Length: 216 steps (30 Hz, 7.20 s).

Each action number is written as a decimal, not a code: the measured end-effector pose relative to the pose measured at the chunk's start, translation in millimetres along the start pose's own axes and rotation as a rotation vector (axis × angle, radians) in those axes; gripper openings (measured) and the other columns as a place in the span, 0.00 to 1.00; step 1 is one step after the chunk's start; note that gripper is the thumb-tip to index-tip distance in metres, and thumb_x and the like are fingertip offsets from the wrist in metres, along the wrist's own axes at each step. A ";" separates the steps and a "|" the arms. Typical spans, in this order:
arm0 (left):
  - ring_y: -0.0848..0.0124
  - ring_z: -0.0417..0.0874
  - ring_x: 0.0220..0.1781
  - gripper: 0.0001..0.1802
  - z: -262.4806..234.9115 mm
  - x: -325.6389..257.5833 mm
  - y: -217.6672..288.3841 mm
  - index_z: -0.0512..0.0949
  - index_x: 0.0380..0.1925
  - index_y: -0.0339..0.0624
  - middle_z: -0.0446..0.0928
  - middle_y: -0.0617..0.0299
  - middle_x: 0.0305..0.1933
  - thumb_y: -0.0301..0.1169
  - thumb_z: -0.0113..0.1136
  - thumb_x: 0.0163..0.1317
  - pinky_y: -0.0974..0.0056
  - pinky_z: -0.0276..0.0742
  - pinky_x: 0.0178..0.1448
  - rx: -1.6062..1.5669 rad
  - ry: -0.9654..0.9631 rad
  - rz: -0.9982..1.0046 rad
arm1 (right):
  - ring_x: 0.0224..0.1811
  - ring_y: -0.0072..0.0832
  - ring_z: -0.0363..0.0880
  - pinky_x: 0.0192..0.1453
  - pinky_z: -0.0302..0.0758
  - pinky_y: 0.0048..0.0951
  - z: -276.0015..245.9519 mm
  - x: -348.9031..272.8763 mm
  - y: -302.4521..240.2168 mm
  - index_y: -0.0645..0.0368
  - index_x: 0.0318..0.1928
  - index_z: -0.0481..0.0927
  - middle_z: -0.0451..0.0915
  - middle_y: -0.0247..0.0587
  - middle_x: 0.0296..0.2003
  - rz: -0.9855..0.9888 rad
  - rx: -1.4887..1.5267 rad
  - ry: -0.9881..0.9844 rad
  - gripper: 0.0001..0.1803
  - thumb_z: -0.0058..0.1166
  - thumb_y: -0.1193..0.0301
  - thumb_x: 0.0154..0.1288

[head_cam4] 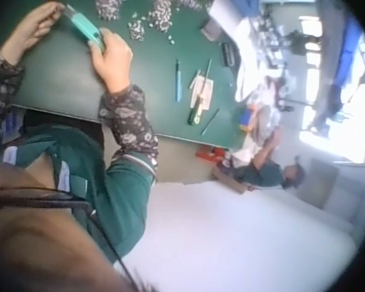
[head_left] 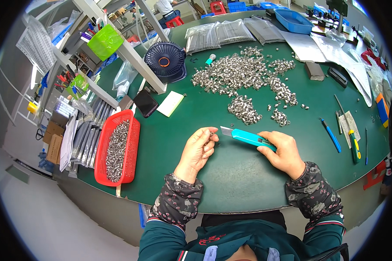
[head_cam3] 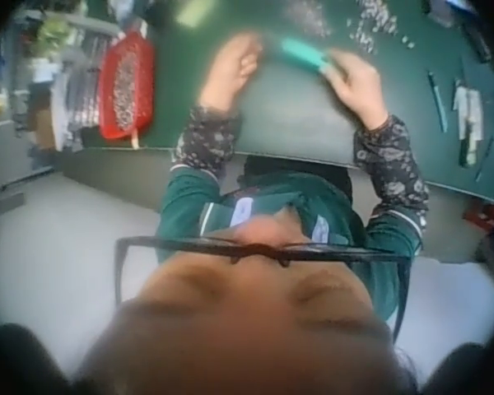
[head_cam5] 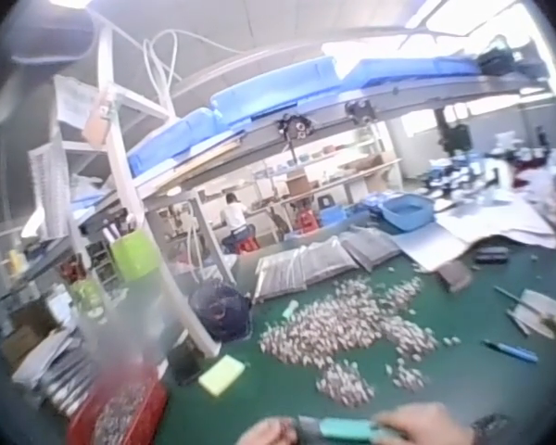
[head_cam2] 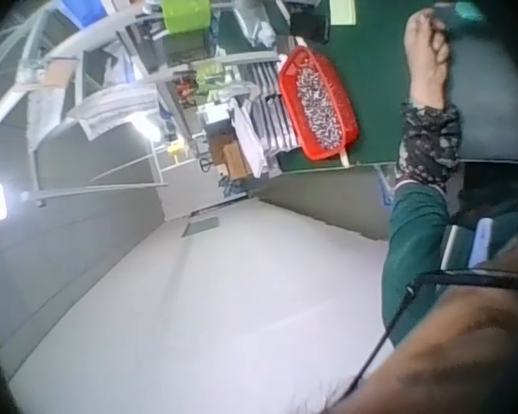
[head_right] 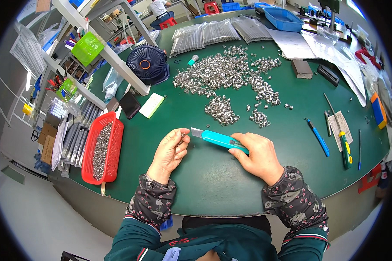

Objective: Trimming small metal parts using a utility knife at a workshop station.

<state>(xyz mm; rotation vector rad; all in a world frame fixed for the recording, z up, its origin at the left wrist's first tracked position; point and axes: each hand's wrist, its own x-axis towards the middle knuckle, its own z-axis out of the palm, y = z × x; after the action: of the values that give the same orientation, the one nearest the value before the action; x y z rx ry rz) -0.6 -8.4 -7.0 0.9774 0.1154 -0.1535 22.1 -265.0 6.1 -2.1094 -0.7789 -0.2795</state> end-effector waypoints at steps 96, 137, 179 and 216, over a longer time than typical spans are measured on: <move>0.86 0.59 0.15 0.07 13.8 -4.6 -7.0 0.71 0.33 0.41 0.71 0.66 0.23 0.32 0.52 0.65 0.81 0.49 0.16 0.174 0.191 0.182 | 0.24 0.35 0.72 0.26 0.70 0.34 1.4 -2.9 -15.1 0.58 0.42 0.76 0.70 0.39 0.22 -0.223 -0.244 0.122 0.19 0.63 0.71 0.45; 0.86 0.58 0.14 0.06 18.3 -4.0 -10.6 0.71 0.32 0.40 0.72 0.64 0.22 0.30 0.53 0.64 0.80 0.49 0.16 0.200 0.224 0.227 | 0.23 0.38 0.74 0.25 0.70 0.37 3.8 -10.8 -21.1 0.58 0.40 0.77 0.72 0.41 0.20 -0.052 -0.127 0.009 0.14 0.59 0.67 0.53; 0.84 0.59 0.16 0.07 13.5 -4.5 -5.9 0.73 0.37 0.38 0.72 0.62 0.27 0.30 0.48 0.67 0.80 0.52 0.15 0.041 0.125 0.166 | 0.24 0.37 0.74 0.26 0.71 0.36 2.5 -8.8 -20.2 0.59 0.40 0.76 0.71 0.41 0.21 -0.097 -0.169 0.042 0.15 0.60 0.69 0.50; 0.86 0.55 0.12 0.16 13.9 -3.4 -6.0 0.74 0.28 0.38 0.67 0.69 0.16 0.40 0.49 0.67 0.79 0.48 0.14 0.248 0.214 0.138 | 0.24 0.36 0.73 0.26 0.70 0.35 1.6 -5.8 -18.3 0.58 0.41 0.76 0.70 0.40 0.22 -0.126 -0.167 0.070 0.16 0.61 0.70 0.49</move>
<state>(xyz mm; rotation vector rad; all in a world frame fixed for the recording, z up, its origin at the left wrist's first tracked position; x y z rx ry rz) -4.7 -23.0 -3.6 1.2446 0.2289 0.0658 6.1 -258.1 14.3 -2.1959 -0.8739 -0.4993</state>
